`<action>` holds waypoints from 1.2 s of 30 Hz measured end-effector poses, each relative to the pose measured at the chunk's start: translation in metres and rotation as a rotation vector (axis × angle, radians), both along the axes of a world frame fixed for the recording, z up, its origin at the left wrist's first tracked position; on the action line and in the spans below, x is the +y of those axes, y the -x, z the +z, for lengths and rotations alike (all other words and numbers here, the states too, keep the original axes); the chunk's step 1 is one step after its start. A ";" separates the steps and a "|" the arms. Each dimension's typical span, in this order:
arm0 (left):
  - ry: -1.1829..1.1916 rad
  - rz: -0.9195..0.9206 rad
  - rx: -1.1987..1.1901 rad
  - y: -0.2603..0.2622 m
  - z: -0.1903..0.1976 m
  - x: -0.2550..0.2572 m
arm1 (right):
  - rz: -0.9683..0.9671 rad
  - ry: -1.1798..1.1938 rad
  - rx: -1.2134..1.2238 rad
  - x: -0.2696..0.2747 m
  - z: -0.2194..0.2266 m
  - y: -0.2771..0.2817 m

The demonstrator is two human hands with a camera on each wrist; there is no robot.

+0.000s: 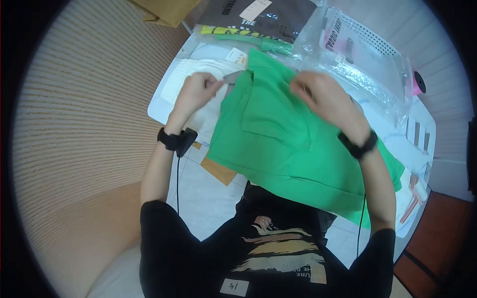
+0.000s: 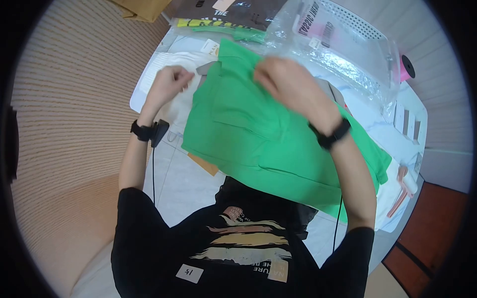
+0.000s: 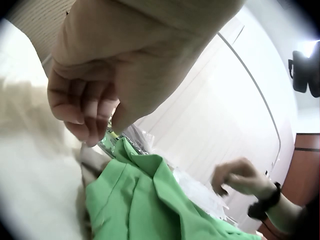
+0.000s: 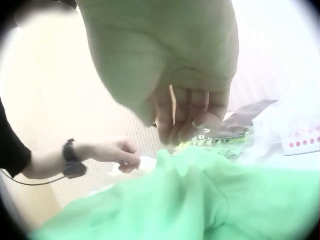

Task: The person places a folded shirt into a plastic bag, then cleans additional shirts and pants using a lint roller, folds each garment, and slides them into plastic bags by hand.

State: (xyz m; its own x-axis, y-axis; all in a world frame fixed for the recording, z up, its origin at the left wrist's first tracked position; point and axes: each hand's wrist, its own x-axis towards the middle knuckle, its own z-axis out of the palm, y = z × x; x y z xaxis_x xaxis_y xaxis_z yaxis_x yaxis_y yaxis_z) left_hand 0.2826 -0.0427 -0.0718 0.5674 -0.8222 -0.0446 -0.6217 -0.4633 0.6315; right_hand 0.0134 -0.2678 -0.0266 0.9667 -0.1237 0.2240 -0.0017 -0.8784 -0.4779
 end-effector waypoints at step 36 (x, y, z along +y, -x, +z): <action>0.119 0.087 -0.070 0.043 -0.011 0.057 | -0.137 -0.292 0.089 -0.069 -0.064 -0.140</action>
State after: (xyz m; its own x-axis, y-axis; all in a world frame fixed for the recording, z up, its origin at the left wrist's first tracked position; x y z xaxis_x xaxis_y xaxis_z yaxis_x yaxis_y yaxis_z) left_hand 0.2397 0.0145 -0.0831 0.6349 -0.7671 0.0924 -0.6269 -0.4417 0.6418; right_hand 0.1534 -0.3370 -0.0906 0.9510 -0.2999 0.0749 -0.1633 -0.6931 -0.7021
